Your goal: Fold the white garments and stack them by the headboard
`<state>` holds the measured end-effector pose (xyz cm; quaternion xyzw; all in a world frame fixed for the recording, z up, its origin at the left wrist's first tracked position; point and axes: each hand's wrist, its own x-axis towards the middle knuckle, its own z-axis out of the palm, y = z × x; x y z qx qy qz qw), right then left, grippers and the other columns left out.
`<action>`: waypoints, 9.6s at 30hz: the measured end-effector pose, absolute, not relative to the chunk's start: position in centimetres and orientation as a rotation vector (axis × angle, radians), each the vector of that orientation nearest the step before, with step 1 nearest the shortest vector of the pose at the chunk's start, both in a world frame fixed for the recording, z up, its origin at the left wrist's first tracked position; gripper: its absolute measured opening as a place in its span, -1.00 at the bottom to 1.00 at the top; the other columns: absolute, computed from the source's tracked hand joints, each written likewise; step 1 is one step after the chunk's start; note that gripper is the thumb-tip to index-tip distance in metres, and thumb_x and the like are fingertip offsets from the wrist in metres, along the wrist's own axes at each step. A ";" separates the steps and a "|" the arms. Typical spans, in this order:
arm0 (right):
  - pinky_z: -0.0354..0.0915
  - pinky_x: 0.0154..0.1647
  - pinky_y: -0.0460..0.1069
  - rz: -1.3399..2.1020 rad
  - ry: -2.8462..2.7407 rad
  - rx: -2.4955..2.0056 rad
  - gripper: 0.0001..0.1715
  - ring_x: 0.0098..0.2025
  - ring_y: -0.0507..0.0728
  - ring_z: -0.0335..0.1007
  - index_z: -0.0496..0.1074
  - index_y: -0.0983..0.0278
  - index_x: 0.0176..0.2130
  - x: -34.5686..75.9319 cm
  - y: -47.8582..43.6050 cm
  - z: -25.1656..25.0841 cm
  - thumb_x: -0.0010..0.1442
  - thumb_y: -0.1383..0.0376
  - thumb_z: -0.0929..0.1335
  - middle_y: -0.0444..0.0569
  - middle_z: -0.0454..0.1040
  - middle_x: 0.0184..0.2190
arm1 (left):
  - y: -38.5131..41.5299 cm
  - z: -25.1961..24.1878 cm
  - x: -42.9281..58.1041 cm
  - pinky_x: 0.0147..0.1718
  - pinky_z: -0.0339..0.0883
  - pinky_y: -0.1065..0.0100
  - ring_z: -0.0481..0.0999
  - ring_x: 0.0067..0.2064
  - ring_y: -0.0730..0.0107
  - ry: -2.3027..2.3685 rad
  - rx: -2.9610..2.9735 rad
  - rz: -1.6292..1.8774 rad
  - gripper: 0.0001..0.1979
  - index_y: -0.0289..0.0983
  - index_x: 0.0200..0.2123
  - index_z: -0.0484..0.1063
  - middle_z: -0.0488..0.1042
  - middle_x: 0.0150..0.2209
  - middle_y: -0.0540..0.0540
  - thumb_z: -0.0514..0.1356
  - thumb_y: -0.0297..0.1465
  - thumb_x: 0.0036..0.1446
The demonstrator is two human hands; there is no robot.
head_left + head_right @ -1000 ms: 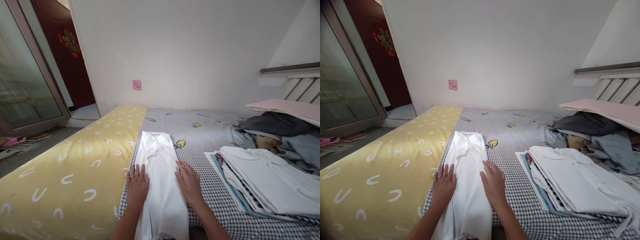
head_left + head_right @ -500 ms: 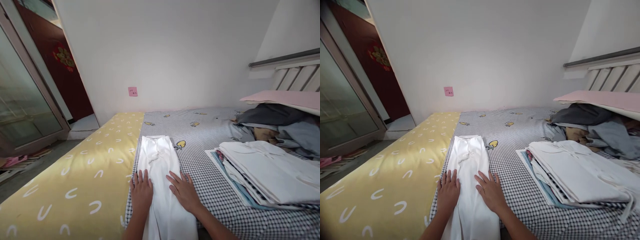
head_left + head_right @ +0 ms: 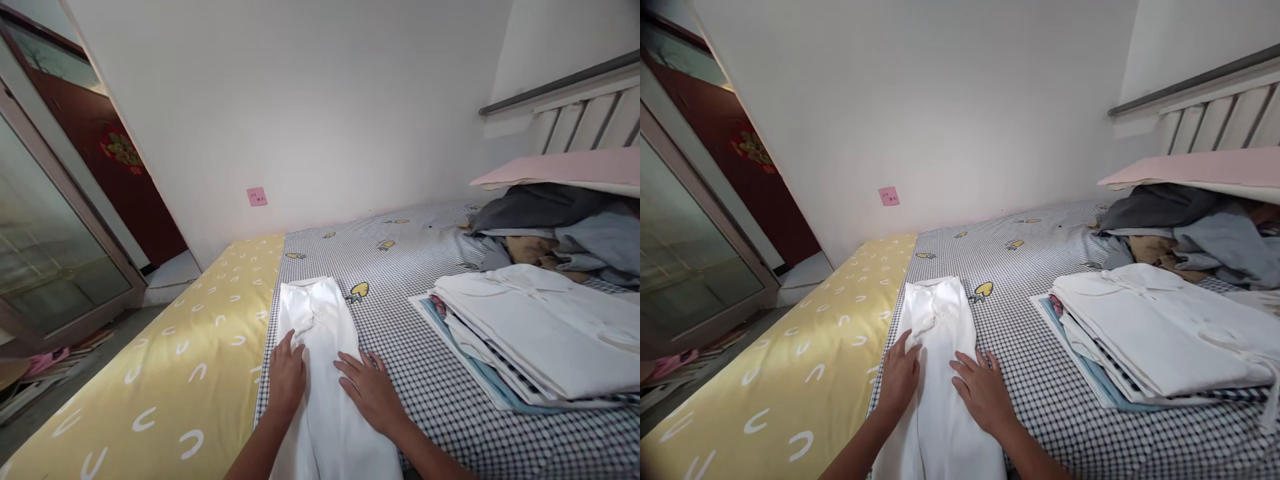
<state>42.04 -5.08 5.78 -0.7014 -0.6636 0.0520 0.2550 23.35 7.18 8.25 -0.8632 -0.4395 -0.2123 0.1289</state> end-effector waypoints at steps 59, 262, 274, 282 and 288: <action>-0.30 0.42 0.46 -0.120 -2.356 -1.637 -0.05 0.50 0.26 -0.23 0.09 -0.23 0.36 45.0 -13.8 4.4 0.20 0.56 0.20 -0.21 -0.01 0.46 | -0.6 3.7 9.3 0.42 -0.46 -0.03 0.01 0.46 0.27 -0.700 -2.488 -0.422 -0.20 0.08 0.41 -0.07 0.11 0.43 0.00 -0.05 -0.66 0.20; -0.06 0.35 0.23 -0.599 -2.013 -1.704 -0.38 0.35 0.22 0.16 0.27 -0.03 0.31 43.0 -13.9 -0.3 0.35 0.39 0.21 -0.12 0.32 0.32 | -6.2 0.6 15.6 0.40 -0.33 -0.23 -0.11 0.48 0.08 -1.737 -2.468 -0.265 -0.27 0.03 0.38 -0.06 0.01 0.46 0.04 -0.04 -0.59 0.21; 0.00 0.31 0.27 -0.751 -1.929 -1.746 -0.33 0.35 0.28 0.15 0.29 -0.07 0.30 42.6 -13.6 -0.7 0.31 0.43 0.25 -0.03 0.26 0.35 | -6.0 1.0 15.5 0.38 -0.22 -0.28 -0.11 0.48 0.04 -1.732 -2.497 -0.327 -0.22 0.10 0.38 -0.07 -0.04 0.47 0.04 -0.03 -0.63 0.18; 0.02 0.32 0.37 -0.607 -2.002 -1.572 -0.71 0.36 0.29 0.17 0.51 -0.08 0.02 43.0 -13.0 2.2 0.36 0.19 0.31 -0.14 0.40 0.27 | -2.8 4.6 14.0 0.38 -0.17 -0.21 0.03 0.45 -0.01 -1.483 -2.561 -0.539 -0.49 0.22 0.08 0.47 0.15 0.40 0.04 0.23 -0.47 0.16; 0.23 0.26 0.27 -0.114 -1.953 -1.449 -0.69 0.13 0.23 0.49 0.57 -0.01 -0.13 41.8 -17.1 5.4 0.37 0.06 0.25 -0.10 0.64 -0.07 | -2.3 8.4 9.5 0.36 0.07 -0.06 0.39 0.28 0.16 -1.128 -3.124 -0.341 -0.63 0.22 0.11 0.45 0.44 0.23 0.06 0.18 -0.17 0.23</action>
